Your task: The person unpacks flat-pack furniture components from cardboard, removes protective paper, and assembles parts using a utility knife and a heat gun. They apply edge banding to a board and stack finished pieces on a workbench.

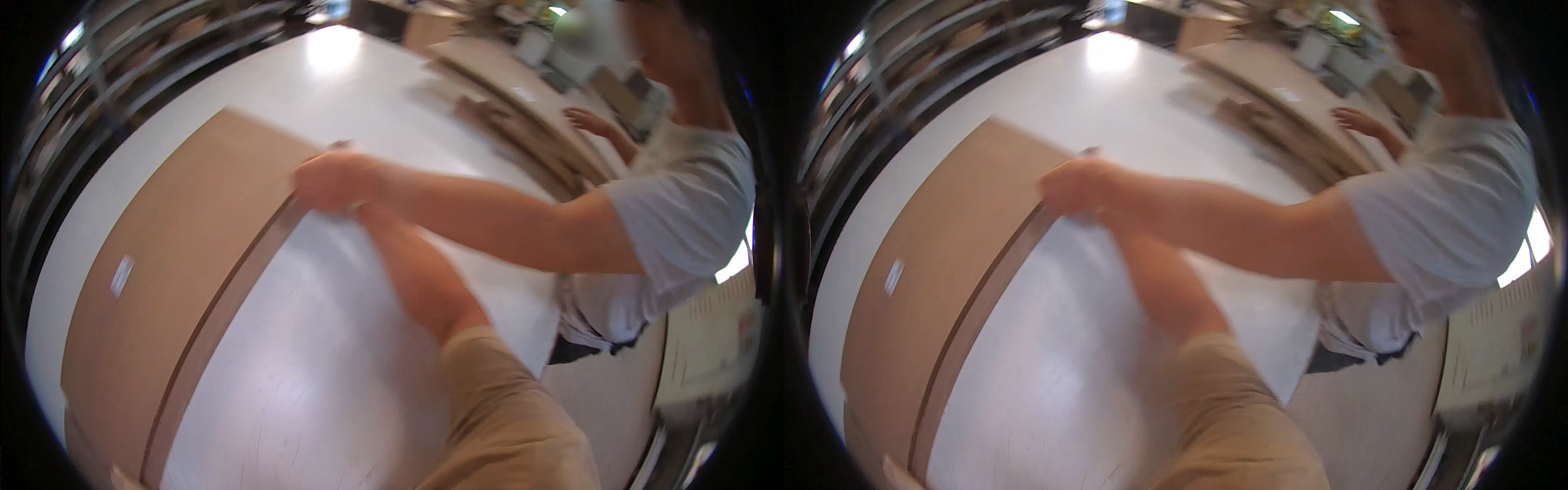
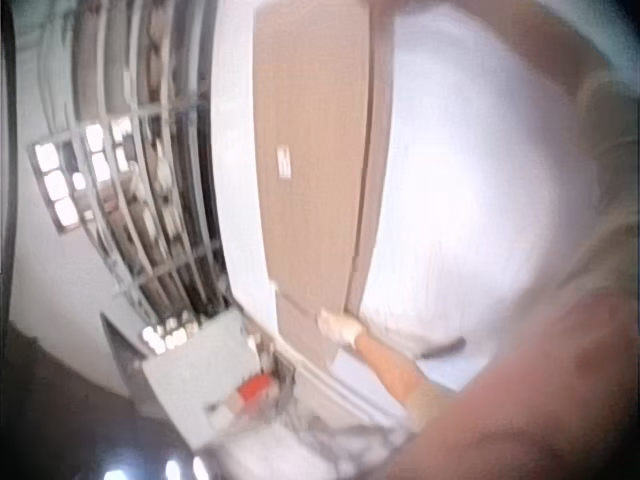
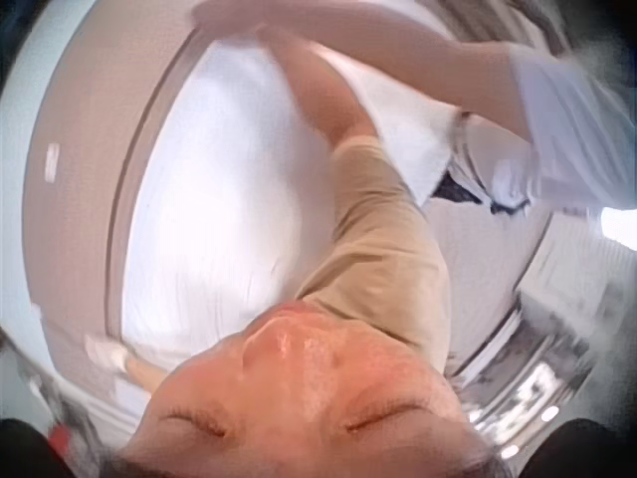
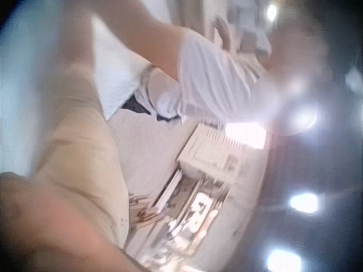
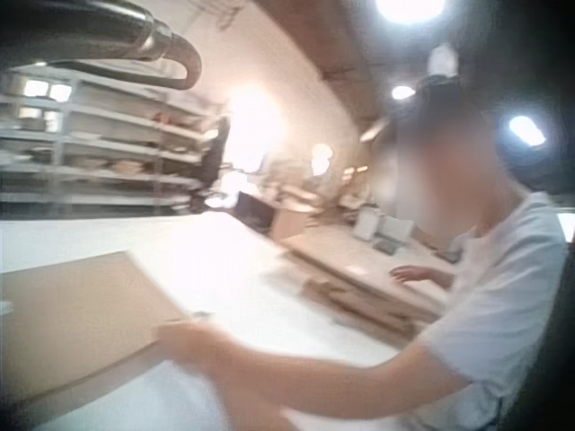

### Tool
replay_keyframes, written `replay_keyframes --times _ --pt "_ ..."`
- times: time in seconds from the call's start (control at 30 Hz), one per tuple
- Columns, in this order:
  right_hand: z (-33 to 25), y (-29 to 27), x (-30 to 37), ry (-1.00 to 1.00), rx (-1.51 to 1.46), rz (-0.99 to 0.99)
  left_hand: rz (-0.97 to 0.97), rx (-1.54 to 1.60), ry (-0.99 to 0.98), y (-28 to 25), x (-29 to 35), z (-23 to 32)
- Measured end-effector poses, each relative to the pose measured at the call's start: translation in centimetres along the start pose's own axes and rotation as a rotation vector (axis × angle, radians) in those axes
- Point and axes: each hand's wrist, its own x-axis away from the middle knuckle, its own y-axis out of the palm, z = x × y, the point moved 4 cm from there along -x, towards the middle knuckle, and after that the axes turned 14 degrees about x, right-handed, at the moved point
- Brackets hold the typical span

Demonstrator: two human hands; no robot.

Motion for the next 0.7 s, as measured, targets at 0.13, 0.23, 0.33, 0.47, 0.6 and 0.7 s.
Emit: replay_keyframes --times 0.13,0.23,0.33,0.47,0.6,0.7 --pt "-2.0 -0.7 2.3 -0.316 0.492 -0.135 0.046 0.174 0.47 -5.2 5.1 15.5" --pt "-2.0 -1.0 2.9 -0.112 0.122 -0.257 -0.075 0.309 0.968 -4.1 10.2 29.1" --pt "-2.1 -1.3 4.4 0.358 -0.442 -0.37 -0.123 0.307 1.01 -1.8 13.2 36.5" --pt "-6.8 -6.6 8.3 0.25 -0.463 -0.333 -0.122 0.321 0.959 -1.1 13.7 37.5" --pt "-14.7 -12.3 15.1 0.206 -0.553 -0.319 -0.137 0.285 0.916 -2.0 13.6 36.6" --pt "-20.2 -17.4 23.2 0.298 -0.619 -0.331 -0.186 0.316 0.941 -2.5 13.9 37.9"
